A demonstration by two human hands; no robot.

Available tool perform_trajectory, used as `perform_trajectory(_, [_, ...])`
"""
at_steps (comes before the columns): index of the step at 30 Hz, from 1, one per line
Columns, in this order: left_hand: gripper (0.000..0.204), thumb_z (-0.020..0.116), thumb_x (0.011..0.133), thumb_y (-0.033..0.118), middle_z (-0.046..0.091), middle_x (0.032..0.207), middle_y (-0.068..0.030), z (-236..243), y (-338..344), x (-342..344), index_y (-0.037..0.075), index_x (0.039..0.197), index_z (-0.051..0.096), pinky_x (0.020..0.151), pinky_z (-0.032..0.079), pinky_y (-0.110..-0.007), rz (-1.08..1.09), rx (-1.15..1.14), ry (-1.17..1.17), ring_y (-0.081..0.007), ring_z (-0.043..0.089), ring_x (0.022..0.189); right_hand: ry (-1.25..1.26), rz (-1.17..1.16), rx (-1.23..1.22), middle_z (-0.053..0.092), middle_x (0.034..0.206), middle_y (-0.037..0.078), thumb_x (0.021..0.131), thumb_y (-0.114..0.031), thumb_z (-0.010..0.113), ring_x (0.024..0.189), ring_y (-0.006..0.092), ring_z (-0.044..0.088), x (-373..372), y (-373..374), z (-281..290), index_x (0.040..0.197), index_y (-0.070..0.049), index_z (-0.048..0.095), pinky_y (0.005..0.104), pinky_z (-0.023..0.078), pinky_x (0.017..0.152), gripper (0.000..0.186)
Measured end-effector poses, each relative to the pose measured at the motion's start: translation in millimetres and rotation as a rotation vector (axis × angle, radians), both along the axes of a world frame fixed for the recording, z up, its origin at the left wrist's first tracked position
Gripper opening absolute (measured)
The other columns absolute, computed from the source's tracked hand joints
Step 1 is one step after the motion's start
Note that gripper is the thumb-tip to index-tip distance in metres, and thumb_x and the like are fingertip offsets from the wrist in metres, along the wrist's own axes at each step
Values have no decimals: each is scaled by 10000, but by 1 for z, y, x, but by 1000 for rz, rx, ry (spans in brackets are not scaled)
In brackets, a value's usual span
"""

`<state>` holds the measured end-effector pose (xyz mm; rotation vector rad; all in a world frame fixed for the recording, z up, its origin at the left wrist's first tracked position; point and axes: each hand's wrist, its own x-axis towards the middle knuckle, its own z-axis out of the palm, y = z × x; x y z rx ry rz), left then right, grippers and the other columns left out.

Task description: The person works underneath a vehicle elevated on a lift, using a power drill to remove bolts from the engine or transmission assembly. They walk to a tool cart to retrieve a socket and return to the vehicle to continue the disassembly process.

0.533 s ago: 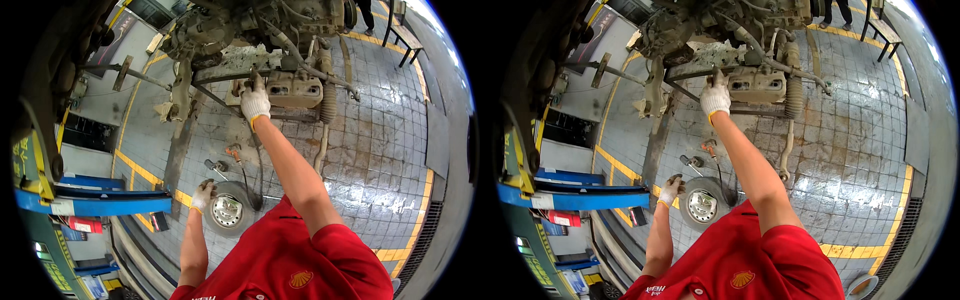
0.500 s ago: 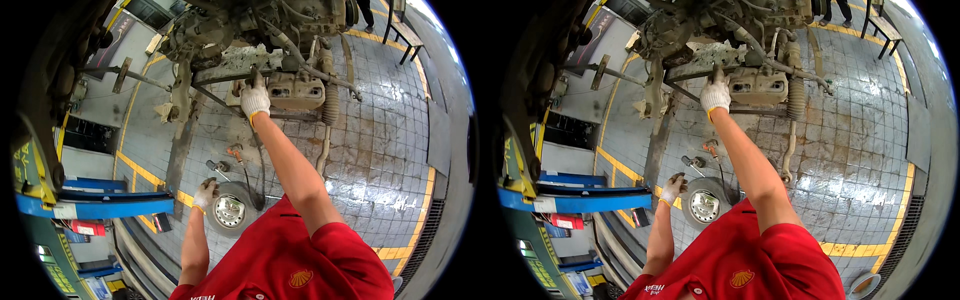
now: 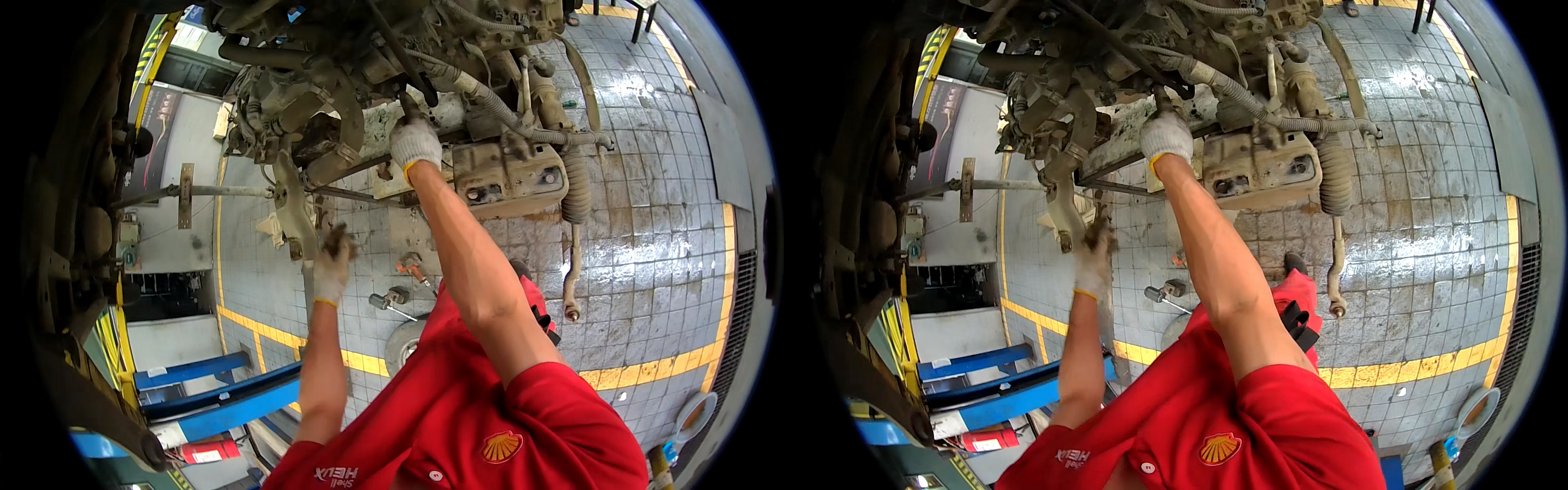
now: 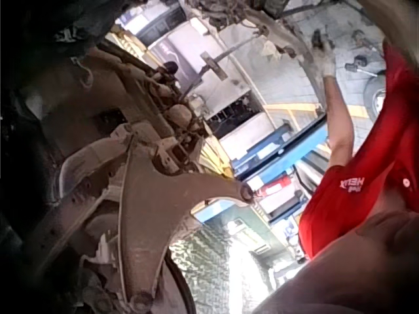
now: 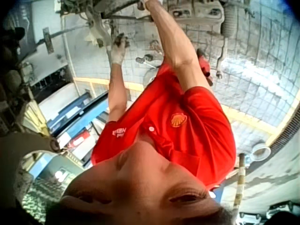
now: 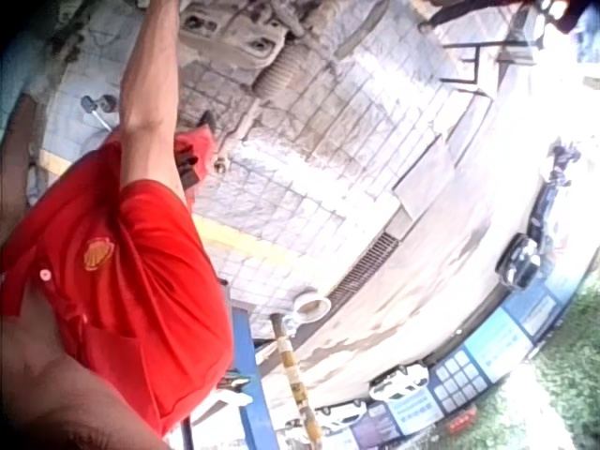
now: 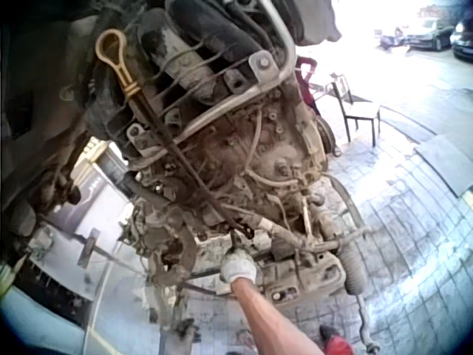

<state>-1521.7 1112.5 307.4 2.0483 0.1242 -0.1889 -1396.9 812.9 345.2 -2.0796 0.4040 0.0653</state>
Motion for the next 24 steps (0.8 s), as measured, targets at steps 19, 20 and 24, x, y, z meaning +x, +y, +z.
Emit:
perform_trajectory(19, [444, 547, 1034, 309, 674, 1211, -266, 171, -102, 328, -53, 1287, 597, 921, 500, -441, 13, 326, -1008, -427, 645, 1104, 28, -66, -22, 639, 1358, 158, 960, -205, 540, 1228, 296, 636, 7, 2, -5, 1567, -102, 361, 375, 502, 1039, 641])
perform_trajectory(20, [452, 548, 1031, 313, 671, 1214, -270, 172, -109, 330, -55, 1289, 598, 922, 500, -445, 4, 417, -1016, -436, 639, 1111, 54, -20, -140, 638, 1360, 156, 964, -207, 526, 1233, 290, 634, 13, 3, -7, 1570, -109, 356, 371, 504, 1037, 637])
perform_trajectory(24, [543, 531, 1006, 415, 666, 1195, -299, 173, -106, 345, -71, 1217, 652, 949, 493, -484, 47, 705, -909, -440, 632, 1125, 101, -78, -235, 669, 1313, 142, 976, -323, 574, 1190, 282, 658, 38, 16, -1, 1414, -135, 573, 342, 530, 987, 477])
